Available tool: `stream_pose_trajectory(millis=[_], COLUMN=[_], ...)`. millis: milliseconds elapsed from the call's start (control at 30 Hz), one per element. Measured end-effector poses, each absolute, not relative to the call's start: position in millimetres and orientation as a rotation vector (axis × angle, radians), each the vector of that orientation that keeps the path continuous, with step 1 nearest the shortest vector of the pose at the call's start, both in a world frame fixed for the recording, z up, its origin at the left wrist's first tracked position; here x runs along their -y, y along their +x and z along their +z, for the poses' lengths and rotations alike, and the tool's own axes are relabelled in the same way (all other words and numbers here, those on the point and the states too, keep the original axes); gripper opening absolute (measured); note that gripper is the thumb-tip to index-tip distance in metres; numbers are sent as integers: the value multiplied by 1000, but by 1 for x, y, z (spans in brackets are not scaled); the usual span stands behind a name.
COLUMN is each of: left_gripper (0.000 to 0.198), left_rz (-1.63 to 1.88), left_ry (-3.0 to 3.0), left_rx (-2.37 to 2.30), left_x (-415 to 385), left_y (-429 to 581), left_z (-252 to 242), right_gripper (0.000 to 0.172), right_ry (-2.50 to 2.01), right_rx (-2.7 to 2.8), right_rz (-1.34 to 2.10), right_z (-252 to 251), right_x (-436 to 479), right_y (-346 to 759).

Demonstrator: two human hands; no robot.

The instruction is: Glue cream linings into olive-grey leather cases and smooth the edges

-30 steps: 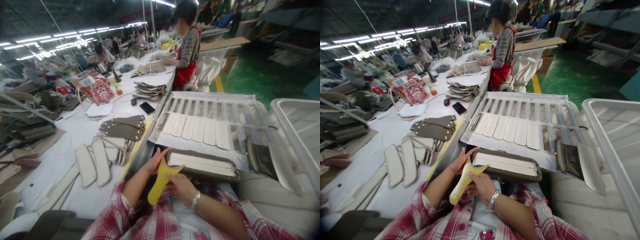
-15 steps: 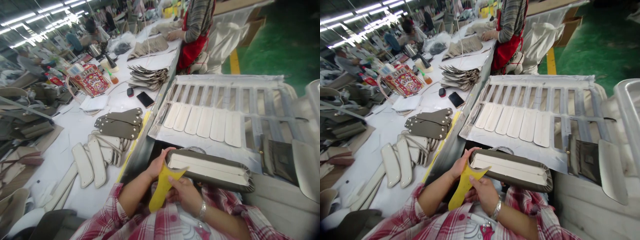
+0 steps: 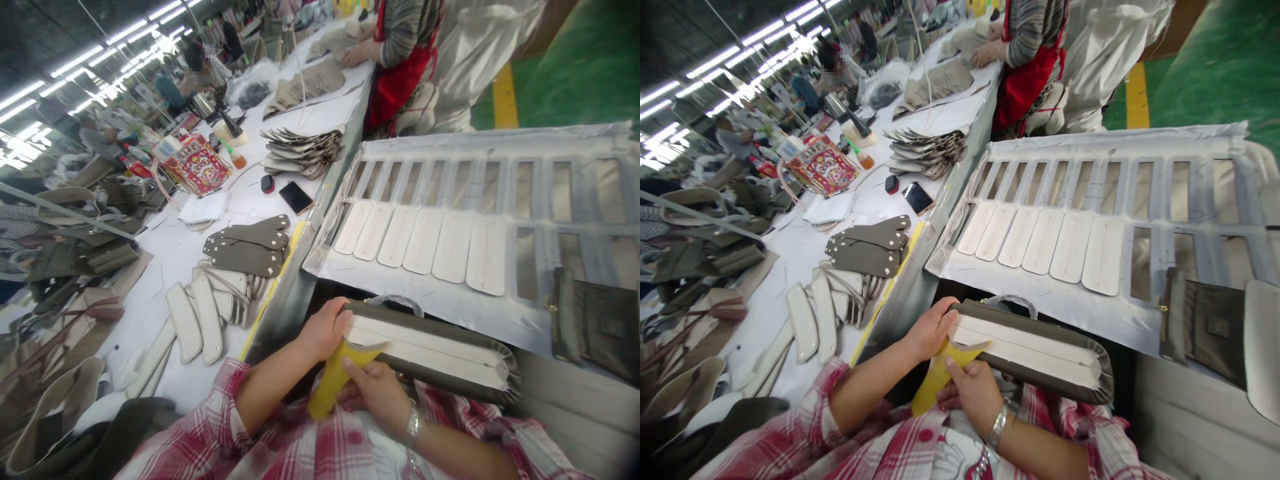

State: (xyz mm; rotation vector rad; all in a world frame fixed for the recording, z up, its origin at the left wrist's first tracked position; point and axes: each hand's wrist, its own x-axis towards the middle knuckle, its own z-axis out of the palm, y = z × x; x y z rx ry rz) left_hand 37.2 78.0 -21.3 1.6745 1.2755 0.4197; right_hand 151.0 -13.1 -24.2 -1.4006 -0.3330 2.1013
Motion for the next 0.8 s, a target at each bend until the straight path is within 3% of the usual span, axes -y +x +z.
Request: stream_pose_trajectory(millis=[333,433,600,700,800], left_gripper=[30,32,57,51,56], left_rz=[440,527,675,755,815], left_ry=[1978,1742,1150,757,709], left_rx=[-1273,-1189,-1023,-857,-719], left_x=[-77,-80,-73,-53,-38], left_y=[52,49,16,0,-3], left_z=[-14,-16,-32,-46,-56], right_gripper=[25,27,34,34,37], right_ry=[-1519,-1519,-1628,-1676,-1548], right_rx=[308,388,751,849,733], right_rz=[2039,1979,1619,1288,1276], right_z=[-19,-12,8,24,37], right_x=[19,26,34,28,9], right_y=[152,154,177,191,189])
